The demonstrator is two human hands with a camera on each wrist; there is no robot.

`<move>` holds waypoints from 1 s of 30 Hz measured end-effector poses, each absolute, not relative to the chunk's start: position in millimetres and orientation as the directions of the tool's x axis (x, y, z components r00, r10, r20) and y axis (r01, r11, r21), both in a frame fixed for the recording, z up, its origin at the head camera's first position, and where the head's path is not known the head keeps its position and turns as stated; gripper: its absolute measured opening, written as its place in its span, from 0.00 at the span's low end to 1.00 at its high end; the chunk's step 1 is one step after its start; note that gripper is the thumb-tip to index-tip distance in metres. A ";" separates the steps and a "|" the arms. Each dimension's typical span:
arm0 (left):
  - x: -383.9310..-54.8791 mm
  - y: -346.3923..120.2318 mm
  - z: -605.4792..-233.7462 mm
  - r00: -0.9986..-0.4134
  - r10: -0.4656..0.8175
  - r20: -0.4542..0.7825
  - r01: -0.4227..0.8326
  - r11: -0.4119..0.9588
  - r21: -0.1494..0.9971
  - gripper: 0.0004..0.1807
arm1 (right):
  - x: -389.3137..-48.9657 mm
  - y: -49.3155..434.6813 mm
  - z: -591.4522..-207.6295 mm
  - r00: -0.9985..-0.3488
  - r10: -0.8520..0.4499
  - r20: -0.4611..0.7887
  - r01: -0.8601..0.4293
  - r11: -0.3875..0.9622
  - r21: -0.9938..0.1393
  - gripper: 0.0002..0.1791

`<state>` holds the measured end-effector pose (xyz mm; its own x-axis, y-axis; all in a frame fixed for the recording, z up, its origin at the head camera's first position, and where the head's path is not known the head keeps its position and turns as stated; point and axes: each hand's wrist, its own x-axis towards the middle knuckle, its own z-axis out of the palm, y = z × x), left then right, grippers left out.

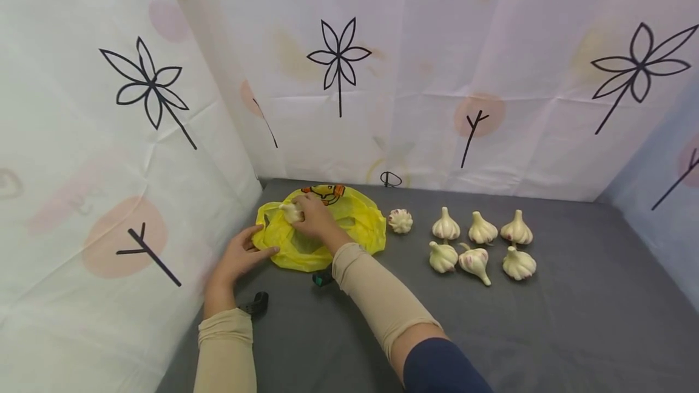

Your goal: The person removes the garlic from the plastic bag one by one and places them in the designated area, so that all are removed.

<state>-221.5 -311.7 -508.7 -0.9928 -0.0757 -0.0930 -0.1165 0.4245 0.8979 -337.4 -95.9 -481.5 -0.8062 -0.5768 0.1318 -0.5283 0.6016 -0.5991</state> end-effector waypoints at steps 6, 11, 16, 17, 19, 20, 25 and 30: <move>-221.8 -311.1 -507.6 -0.994 -0.066 -0.085 -0.106 0.436 0.894 0.51 | -335.8 -90.4 -480.1 -0.808 -0.567 0.160 -0.529 0.580 -0.620 0.28; -220.1 -311.3 -506.4 -0.995 -0.063 -0.083 -0.102 0.438 0.893 0.50 | -332.3 -82.1 -474.8 -0.824 -0.536 0.183 -0.510 0.562 -0.651 0.30; -220.8 -311.3 -506.0 -0.994 -0.065 -0.085 -0.105 0.439 0.893 0.50 | -322.6 -68.3 -460.9 -0.821 -0.518 0.240 -0.522 0.511 -0.683 0.30; -221.0 -311.3 -506.2 -0.994 -0.065 -0.085 -0.105 0.440 0.892 0.50 | -320.8 -64.8 -458.7 -0.817 -0.518 0.253 -0.531 0.503 -0.682 0.30; -221.2 -311.4 -506.4 -0.995 -0.062 -0.082 -0.101 0.442 0.891 0.50 | -316.7 -57.3 -453.3 -0.808 -0.526 0.265 -0.544 0.494 -0.678 0.30; -221.3 -311.4 -506.4 -0.995 -0.064 -0.082 -0.102 0.441 0.892 0.50 | -314.4 -53.3 -450.5 -0.806 -0.529 0.265 -0.545 0.491 -0.680 0.30; -222.2 -311.8 -507.4 -0.995 -0.063 -0.079 -0.099 0.446 0.889 0.50 | -301.6 -30.5 -439.4 -0.804 -0.538 0.255 -0.541 0.481 -0.690 0.29; -222.9 -312.4 -509.7 -0.994 -0.061 -0.088 -0.106 0.430 0.897 0.50 | -289.1 -5.2 -435.0 -0.787 -0.551 0.278 -0.570 0.475 -0.671 0.28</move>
